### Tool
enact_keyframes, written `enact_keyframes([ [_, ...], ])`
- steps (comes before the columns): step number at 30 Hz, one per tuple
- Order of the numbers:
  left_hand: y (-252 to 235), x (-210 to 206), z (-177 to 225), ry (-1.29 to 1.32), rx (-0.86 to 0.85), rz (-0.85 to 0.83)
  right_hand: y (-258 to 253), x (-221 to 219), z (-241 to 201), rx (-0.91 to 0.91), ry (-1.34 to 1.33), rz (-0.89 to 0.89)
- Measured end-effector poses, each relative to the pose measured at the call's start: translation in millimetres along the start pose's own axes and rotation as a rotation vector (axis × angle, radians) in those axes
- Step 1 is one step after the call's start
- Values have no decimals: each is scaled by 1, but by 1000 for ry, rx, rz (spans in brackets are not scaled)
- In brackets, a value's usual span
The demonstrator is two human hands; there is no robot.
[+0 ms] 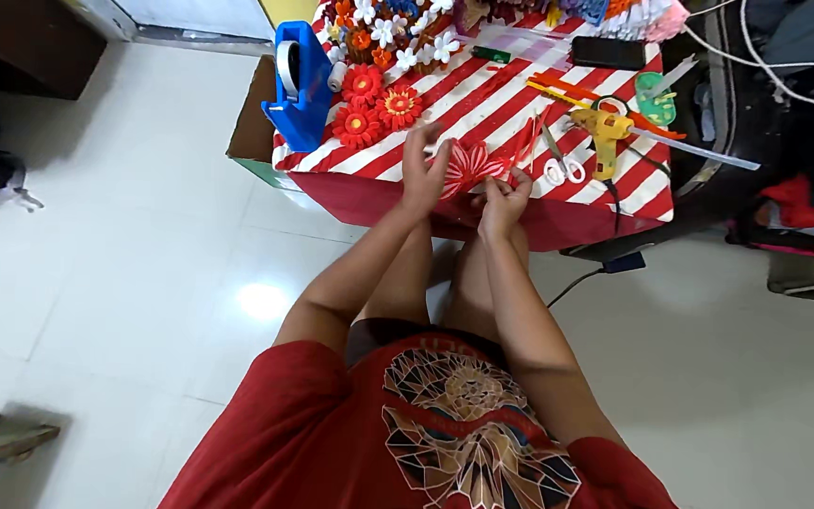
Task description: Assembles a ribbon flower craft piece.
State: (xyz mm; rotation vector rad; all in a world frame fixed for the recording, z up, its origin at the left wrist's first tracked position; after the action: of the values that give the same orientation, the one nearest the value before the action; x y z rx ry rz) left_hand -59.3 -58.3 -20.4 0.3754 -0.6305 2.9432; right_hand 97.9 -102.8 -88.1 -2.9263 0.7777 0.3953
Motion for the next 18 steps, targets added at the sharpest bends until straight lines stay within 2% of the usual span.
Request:
enact_keyframes([
  [1,25,0,1,125,56,71,0,0,0,1,-4,4],
  [4,103,-12,-8,318,309,107,0,0,1,-19,-19,4],
  [6,135,-27,-30,344,390,85,0,0,2,-24,-21,-11],
  [8,153,-40,-43,358,483,-26,1,0,1,-28,-9,-13],
  [10,155,-46,-43,359,547,-162,1,-2,-1,-24,-2,-8],
  [12,148,-48,-40,434,567,-159,1,-2,-1,-17,-14,-4],
  [14,136,-51,-39,626,604,-36,0,-1,1,-13,-13,-5],
  [18,111,-60,-35,1073,832,201,0,-2,1,-11,0,1],
])
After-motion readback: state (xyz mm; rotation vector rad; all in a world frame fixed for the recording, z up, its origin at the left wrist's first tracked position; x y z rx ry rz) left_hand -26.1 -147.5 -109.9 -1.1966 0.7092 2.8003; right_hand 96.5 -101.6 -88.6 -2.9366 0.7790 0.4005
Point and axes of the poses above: each hand's wrist, its own y-axis away from the middle knuckle, its own x-axis out of the back of the hand, z = x × y, the point moved 4 cm from there along -y, towards the middle knuckle, and after that the axes turned 7 degrees about -z, right-handed, at the moved point
